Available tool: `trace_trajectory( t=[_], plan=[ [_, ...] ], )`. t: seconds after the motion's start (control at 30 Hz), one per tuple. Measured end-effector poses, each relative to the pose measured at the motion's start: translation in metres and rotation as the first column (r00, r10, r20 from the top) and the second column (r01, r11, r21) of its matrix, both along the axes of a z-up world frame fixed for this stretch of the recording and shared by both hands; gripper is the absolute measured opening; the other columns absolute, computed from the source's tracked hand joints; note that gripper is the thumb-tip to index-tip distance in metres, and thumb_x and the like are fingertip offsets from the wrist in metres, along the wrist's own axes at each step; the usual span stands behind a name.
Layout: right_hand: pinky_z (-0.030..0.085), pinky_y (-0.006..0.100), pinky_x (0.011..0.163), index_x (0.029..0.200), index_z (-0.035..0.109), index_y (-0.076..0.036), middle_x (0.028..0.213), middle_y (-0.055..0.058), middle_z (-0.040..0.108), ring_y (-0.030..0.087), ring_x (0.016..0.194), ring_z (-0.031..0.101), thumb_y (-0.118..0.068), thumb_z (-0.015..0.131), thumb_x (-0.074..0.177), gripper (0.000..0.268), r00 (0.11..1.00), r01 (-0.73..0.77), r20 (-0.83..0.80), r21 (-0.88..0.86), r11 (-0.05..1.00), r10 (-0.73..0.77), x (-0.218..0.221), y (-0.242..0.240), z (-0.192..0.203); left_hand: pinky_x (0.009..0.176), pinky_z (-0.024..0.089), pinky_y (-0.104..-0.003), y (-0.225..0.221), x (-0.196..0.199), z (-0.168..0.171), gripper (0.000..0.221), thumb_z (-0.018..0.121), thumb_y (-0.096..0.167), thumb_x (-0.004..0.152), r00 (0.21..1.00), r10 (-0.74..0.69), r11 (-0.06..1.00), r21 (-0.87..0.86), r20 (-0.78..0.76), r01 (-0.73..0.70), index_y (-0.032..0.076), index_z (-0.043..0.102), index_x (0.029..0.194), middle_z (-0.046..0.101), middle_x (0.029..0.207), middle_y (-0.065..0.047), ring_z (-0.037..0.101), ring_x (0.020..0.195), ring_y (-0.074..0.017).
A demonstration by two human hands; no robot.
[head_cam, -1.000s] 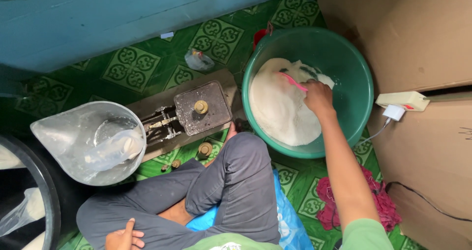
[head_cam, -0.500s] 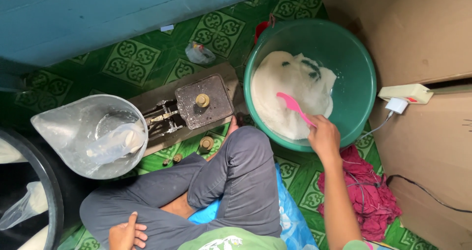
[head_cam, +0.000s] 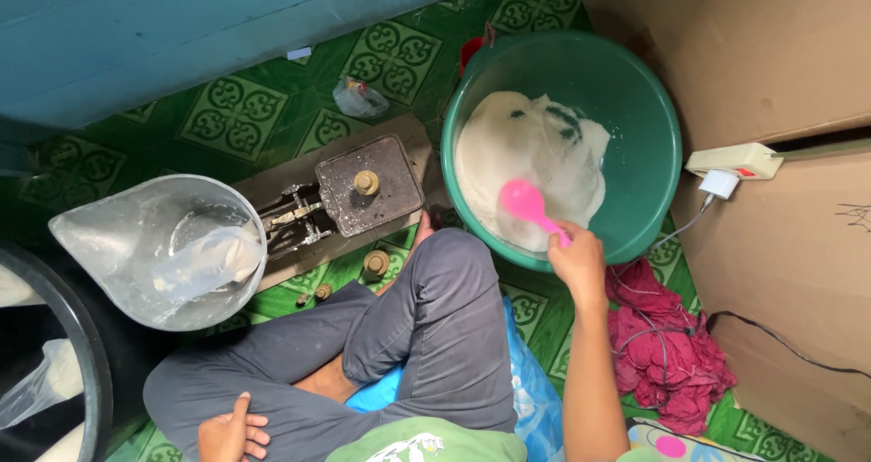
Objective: A person is manually scooping white powder into plastic bags and sealing them using a heat sealer while sitting on the floor.
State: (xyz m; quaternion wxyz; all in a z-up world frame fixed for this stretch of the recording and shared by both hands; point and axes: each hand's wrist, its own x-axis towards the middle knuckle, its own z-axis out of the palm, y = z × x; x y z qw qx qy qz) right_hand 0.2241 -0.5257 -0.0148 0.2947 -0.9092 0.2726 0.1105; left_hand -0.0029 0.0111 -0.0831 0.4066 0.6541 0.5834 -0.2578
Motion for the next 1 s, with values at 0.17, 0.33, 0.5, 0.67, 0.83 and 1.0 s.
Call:
trace_trajectory(
  t=[0.17,0.33,0.5,0.67,0.83,1.0],
  plan=[
    [0.053,0.046,0.075,0.113,0.072,-0.013,0.100,0.016,0.072,0.042,0.085,0.065,-0.021,0.055,0.082,0.037,0.993,-0.010,-0.117,-0.095,0.995,-0.002,0.001,0.006,0.012,0.030,0.030,-0.036,-0.002,0.001,0.002,0.062,0.056,0.033,0.102,1.000,0.022,1.000,-0.012,0.017,-0.022,-0.019,0.070,0.072,0.061,0.052,-0.028,0.050,0.033,-0.0337],
    [0.052,0.047,0.076,0.118,0.069,-0.010,0.099,0.020,0.071,0.043,0.086,0.065,-0.022,0.053,0.084,0.039,0.999,0.026,-0.037,-0.090,0.996,-0.030,0.000,0.010,0.010,0.031,0.031,-0.036,0.001,-0.001,-0.002,0.062,0.055,0.032,0.102,1.000,0.017,1.000,-0.015,0.019,-0.016,-0.019,0.071,0.072,0.061,0.053,-0.028,0.050,0.033,-0.0341],
    [0.053,0.044,0.078,0.118,0.069,-0.010,0.102,0.018,0.072,0.040,0.087,0.066,-0.016,0.056,0.083,0.038,0.998,-0.058,0.037,-0.042,0.997,0.059,-0.001,0.023,-0.005,0.032,0.031,-0.036,0.000,0.000,0.000,0.062,0.055,0.032,0.102,1.000,0.014,1.000,-0.005,0.020,-0.014,-0.019,0.071,0.071,0.062,0.053,-0.028,0.051,0.034,-0.0339],
    [0.052,0.048,0.079,0.120,0.068,-0.015,0.100,0.019,0.071,0.044,0.089,0.064,-0.016,0.057,0.085,0.038,0.998,-0.042,-0.059,-0.058,0.997,0.038,-0.005,0.028,0.013,0.030,0.030,-0.036,-0.003,0.001,0.005,0.062,0.056,0.032,0.102,0.999,0.020,1.000,-0.004,0.030,-0.020,-0.020,0.070,0.072,0.061,0.053,-0.028,0.050,0.033,-0.0336],
    [0.051,0.048,0.074,0.120,0.068,-0.016,0.089,0.018,0.072,0.042,0.081,0.066,-0.012,0.060,0.085,0.036,0.998,-0.067,-0.006,-0.119,0.991,0.067,-0.007,0.036,0.028,0.033,0.032,-0.036,0.000,0.001,0.001,0.063,0.054,0.034,0.102,1.000,-0.014,1.000,-0.003,0.022,0.014,-0.019,0.071,0.071,0.062,0.052,-0.027,0.052,0.034,-0.0341],
    [0.051,0.048,0.072,0.120,0.069,-0.012,0.096,0.018,0.067,0.042,0.082,0.064,-0.006,0.057,0.083,0.039,0.970,-0.232,0.028,-0.200,0.952,0.242,-0.012,0.042,-0.016,0.033,0.031,-0.036,0.001,-0.002,0.000,0.062,0.056,0.033,0.101,1.000,0.007,1.000,0.000,0.029,-0.007,-0.019,0.071,0.072,0.061,0.053,-0.028,0.051,0.034,-0.0346]
  ],
)
